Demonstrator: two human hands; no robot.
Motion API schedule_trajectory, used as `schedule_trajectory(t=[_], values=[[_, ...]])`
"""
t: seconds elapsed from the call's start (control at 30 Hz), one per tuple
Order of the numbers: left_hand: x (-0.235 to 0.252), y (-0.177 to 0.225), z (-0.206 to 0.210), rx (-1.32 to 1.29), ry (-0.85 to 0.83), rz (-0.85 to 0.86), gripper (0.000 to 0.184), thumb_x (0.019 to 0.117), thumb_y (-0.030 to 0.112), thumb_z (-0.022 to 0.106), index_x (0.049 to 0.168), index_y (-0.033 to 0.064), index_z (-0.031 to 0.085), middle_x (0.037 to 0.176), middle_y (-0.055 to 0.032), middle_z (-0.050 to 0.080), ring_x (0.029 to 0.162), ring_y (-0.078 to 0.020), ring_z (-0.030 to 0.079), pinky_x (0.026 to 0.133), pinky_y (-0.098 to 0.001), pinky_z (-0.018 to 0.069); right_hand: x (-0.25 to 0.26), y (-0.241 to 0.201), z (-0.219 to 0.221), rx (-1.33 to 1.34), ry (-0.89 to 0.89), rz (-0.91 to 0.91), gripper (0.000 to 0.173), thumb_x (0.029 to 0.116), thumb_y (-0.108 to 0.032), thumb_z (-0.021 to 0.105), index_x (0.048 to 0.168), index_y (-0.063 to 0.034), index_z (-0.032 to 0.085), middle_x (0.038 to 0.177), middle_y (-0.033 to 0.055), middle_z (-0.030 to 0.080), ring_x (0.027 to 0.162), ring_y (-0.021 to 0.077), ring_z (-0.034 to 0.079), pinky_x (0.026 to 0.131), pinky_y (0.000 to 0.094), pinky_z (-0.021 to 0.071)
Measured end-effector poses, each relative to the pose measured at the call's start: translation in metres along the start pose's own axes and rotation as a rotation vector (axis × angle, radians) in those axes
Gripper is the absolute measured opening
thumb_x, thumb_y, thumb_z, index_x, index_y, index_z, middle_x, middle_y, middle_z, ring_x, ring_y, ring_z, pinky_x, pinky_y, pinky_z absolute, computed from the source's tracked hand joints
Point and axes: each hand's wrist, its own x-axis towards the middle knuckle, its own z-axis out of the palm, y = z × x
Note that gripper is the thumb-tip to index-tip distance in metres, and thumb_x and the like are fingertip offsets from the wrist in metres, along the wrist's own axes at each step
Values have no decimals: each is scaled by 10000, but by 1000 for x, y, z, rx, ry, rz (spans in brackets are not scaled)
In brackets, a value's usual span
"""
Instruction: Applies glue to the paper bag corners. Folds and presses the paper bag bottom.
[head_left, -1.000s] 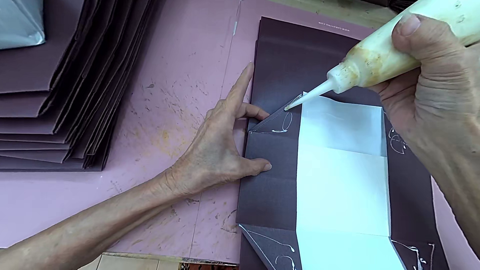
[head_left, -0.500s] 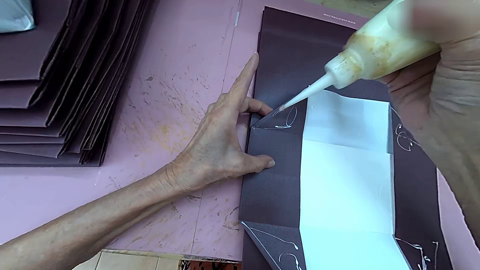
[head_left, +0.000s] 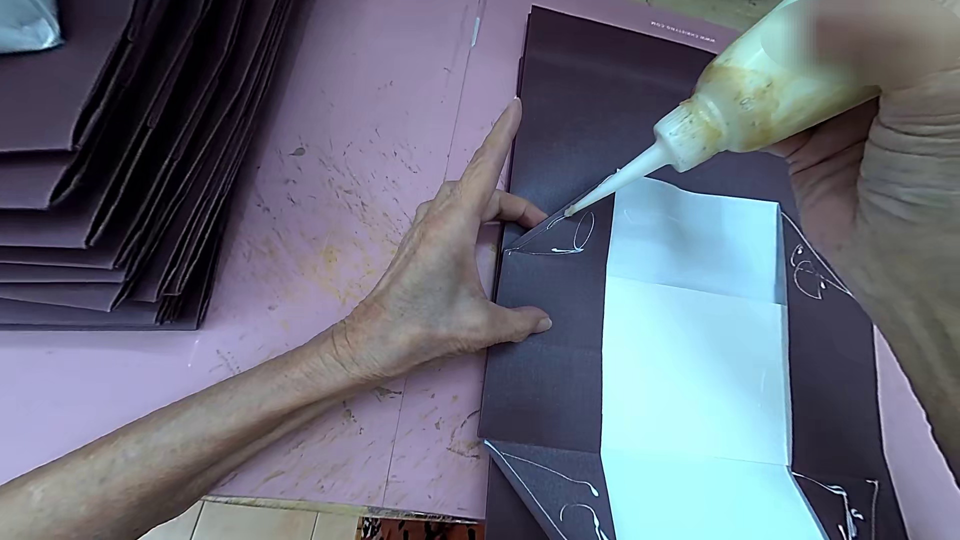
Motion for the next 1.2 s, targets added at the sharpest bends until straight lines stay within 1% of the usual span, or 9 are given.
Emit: schedule_trajectory(t=[0.1,0.47,0.57,0.67,0.8,0.93,1.03,1.13,1.2], values=[[0,0,0,-1,-4,5,1296,617,261,877,1607,-14,88,1203,38,694,1133,-76,622,1016,-263,489,-20,-2,-7,18,-102,30,74,958,37,641,1030,24,633,975,49,709,935,81,725,797,156,594],[-2,3,-2,-31,-16,-11,1285,618,216,878,1611,-5,92,1214,25,687,1149,-81,620,1020,-239,492,-33,4,-12,-134,-230,-63,33,971,-71,666,977,-38,670,887,-30,705,826,18,690,665,122,550],[-3,13,-6,-50,-60,-39,1264,639,114,874,1617,12,80,1222,10,674,1154,-76,621,996,-216,496,-31,-2,-5,-46,-223,-4,43,964,-40,668,1003,-24,662,915,-11,710,856,38,705,715,132,569],[-4,17,-7,-43,-69,-41,1257,640,88,869,1614,2,78,1230,1,672,1144,-74,621,988,-208,491,-21,-2,-5,104,-163,32,62,971,11,638,1032,11,643,982,40,713,944,110,732,824,203,618],[-4,17,-7,-42,-74,-44,1268,642,77,876,1619,16,68,1258,-11,662,1150,-78,615,980,-206,491,-19,1,-35,113,-132,-28,167,1076,-14,440,1188,30,556,1162,56,646,1137,80,646,991,205,527],[-4,9,-8,-82,-92,-36,1245,664,108,861,1622,51,68,1278,2,643,1133,-44,623,957,-179,508,-46,-4,-88,-125,-192,-60,320,1097,-36,320,1381,88,397,1337,134,539,1290,102,549,1073,210,461],[-2,-4,-4,-106,-50,-28,1290,602,199,870,1624,69,93,1251,36,666,1124,-43,641,989,-201,521,-66,-54,-58,-185,107,161,256,1063,-44,451,1298,49,487,1228,88,611,1176,38,614,958,140,488],[-2,-15,-5,-68,-36,-21,1297,585,288,874,1623,71,128,1243,52,677,1132,-39,638,1011,-197,506,-66,-70,-67,-444,392,393,205,1004,-42,548,1206,-19,524,1018,-5,615,902,-40,645,768,90,514],[-2,-16,-7,-53,-46,-36,1287,585,304,875,1626,92,148,1237,54,681,1139,-45,634,1025,-201,494,-78,-50,-124,-697,301,518,274,936,28,598,1203,10,540,969,72,609,792,71,641,734,220,549]])
